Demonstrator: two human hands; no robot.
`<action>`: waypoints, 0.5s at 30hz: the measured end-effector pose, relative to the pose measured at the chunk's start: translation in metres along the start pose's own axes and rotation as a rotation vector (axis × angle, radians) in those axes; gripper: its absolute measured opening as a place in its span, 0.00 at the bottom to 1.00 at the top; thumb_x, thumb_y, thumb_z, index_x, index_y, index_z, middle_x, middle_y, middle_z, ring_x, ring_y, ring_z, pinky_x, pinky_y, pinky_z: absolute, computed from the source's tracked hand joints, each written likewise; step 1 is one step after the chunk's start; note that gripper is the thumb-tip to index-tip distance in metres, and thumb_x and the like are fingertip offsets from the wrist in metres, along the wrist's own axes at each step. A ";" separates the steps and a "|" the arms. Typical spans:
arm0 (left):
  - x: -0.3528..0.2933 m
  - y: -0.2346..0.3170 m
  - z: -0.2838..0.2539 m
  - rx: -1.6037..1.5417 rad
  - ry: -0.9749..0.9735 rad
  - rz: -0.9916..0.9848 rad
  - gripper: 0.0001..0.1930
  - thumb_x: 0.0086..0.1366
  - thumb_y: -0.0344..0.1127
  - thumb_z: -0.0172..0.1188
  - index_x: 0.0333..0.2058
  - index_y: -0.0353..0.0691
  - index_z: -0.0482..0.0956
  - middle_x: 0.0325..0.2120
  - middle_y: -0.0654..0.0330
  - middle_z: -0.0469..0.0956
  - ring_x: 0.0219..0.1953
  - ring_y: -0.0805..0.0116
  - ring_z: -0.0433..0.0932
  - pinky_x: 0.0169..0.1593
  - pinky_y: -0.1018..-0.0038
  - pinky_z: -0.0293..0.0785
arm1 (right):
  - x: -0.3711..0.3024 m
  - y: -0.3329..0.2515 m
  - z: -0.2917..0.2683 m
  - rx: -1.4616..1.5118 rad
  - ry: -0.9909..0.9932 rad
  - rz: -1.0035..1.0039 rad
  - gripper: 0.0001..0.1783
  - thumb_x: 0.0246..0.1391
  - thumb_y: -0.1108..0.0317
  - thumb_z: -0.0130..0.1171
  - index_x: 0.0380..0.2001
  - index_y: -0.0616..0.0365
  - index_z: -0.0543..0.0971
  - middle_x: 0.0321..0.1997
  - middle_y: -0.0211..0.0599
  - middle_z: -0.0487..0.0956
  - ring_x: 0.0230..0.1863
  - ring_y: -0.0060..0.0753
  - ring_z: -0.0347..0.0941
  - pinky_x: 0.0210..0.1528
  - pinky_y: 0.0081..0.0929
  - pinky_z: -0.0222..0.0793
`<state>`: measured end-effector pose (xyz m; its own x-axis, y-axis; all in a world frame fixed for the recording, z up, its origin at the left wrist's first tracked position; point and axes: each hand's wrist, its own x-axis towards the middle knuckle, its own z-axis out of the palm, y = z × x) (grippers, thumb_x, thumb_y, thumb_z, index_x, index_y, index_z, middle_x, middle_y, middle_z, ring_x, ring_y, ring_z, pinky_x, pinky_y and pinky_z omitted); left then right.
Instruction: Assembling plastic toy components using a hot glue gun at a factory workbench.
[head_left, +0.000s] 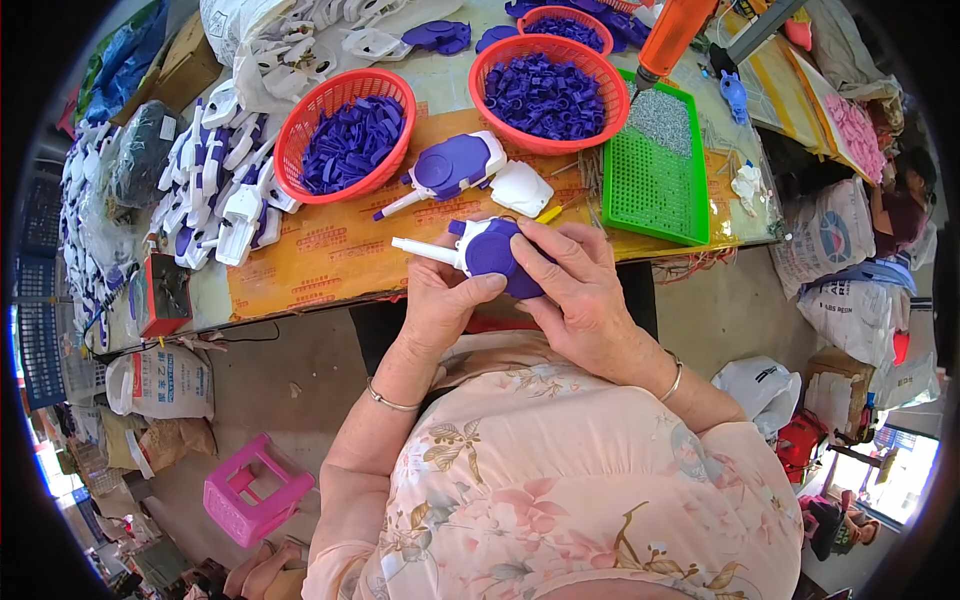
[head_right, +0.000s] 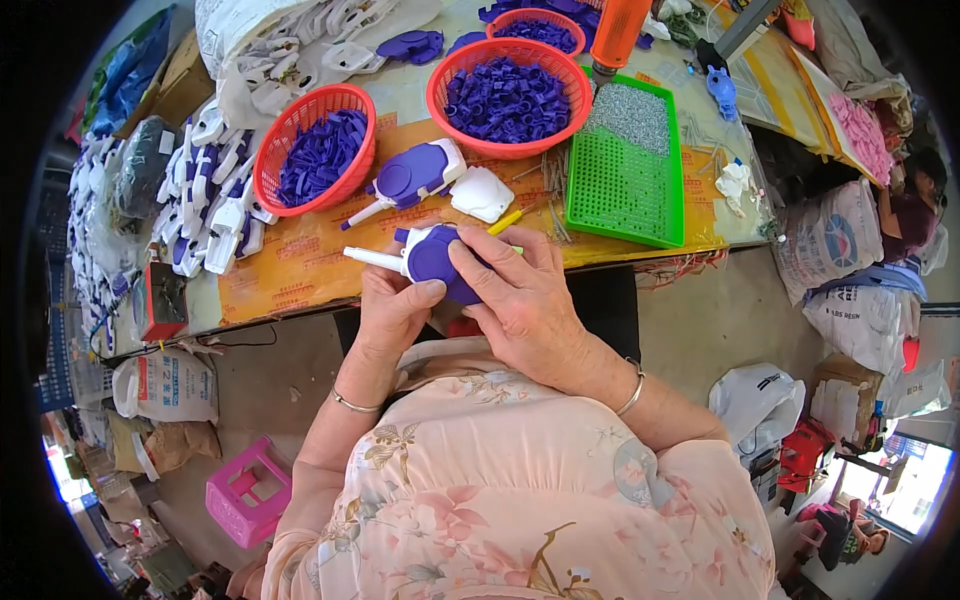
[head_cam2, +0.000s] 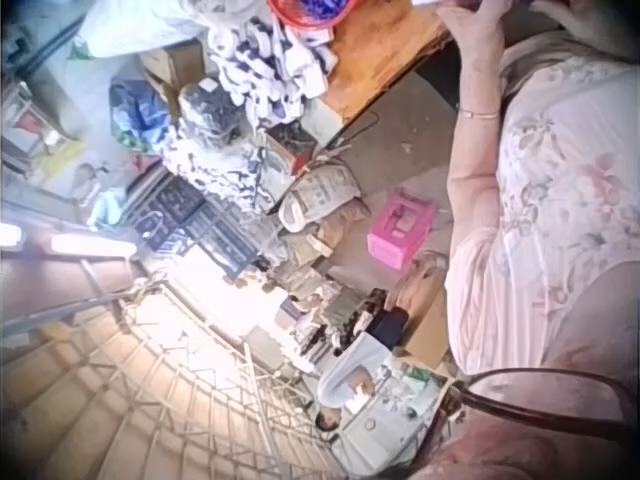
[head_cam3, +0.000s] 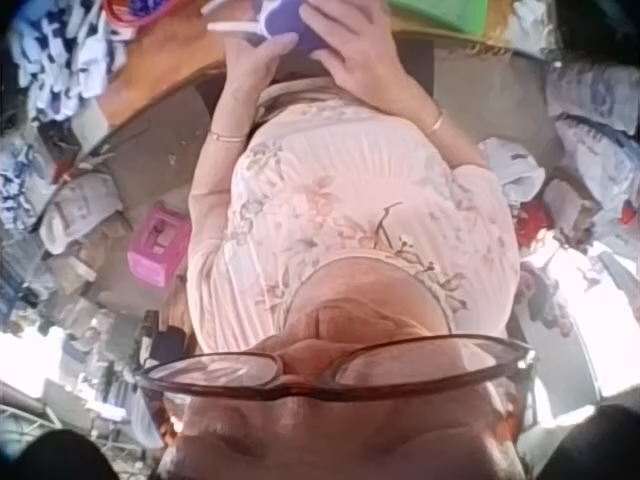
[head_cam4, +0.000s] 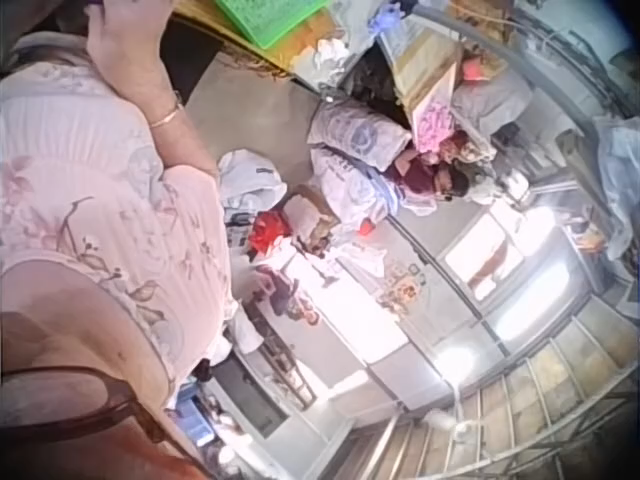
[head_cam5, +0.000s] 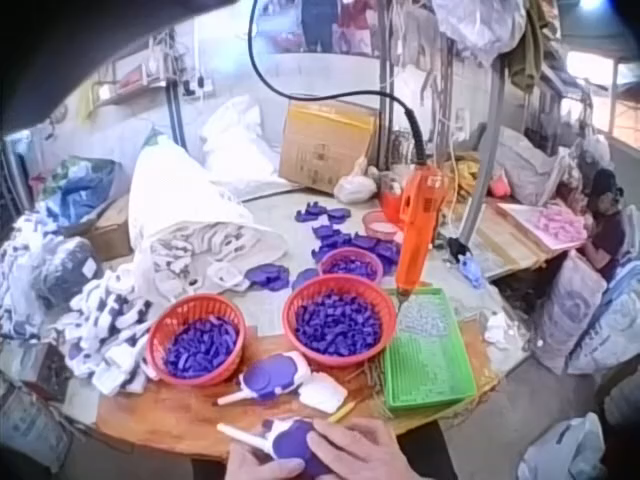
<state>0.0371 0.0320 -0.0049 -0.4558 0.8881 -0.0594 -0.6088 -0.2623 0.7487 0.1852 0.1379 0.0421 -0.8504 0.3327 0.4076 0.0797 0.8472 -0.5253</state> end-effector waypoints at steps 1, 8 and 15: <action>-0.001 0.001 0.000 0.000 0.000 0.000 0.32 0.48 0.21 0.69 0.54 0.33 0.70 0.47 0.58 0.77 0.45 0.72 0.77 0.49 0.74 0.76 | 0.000 0.000 0.000 -0.016 -0.007 -0.009 0.37 0.31 0.75 0.69 0.53 0.57 0.73 0.61 0.37 0.68 0.50 0.49 0.65 0.54 0.42 0.63; -0.001 0.003 0.002 0.065 -0.015 0.060 0.33 0.48 0.19 0.67 0.55 0.34 0.69 0.47 0.58 0.76 0.47 0.70 0.77 0.52 0.72 0.75 | -0.002 0.009 0.012 -0.035 0.104 -0.117 0.37 0.34 0.76 0.68 0.54 0.55 0.73 0.60 0.36 0.68 0.50 0.46 0.65 0.53 0.40 0.62; 0.001 0.004 0.005 0.072 -0.013 0.070 0.34 0.47 0.19 0.66 0.56 0.34 0.67 0.47 0.58 0.76 0.47 0.70 0.76 0.52 0.72 0.74 | -0.001 0.015 0.018 -0.059 0.178 -0.158 0.39 0.32 0.77 0.68 0.55 0.55 0.72 0.57 0.37 0.71 0.49 0.47 0.67 0.52 0.40 0.64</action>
<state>0.0375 0.0337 0.0010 -0.4873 0.8732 0.0031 -0.5268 -0.2968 0.7965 0.1782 0.1422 0.0204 -0.7499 0.2573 0.6094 -0.0126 0.9156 -0.4020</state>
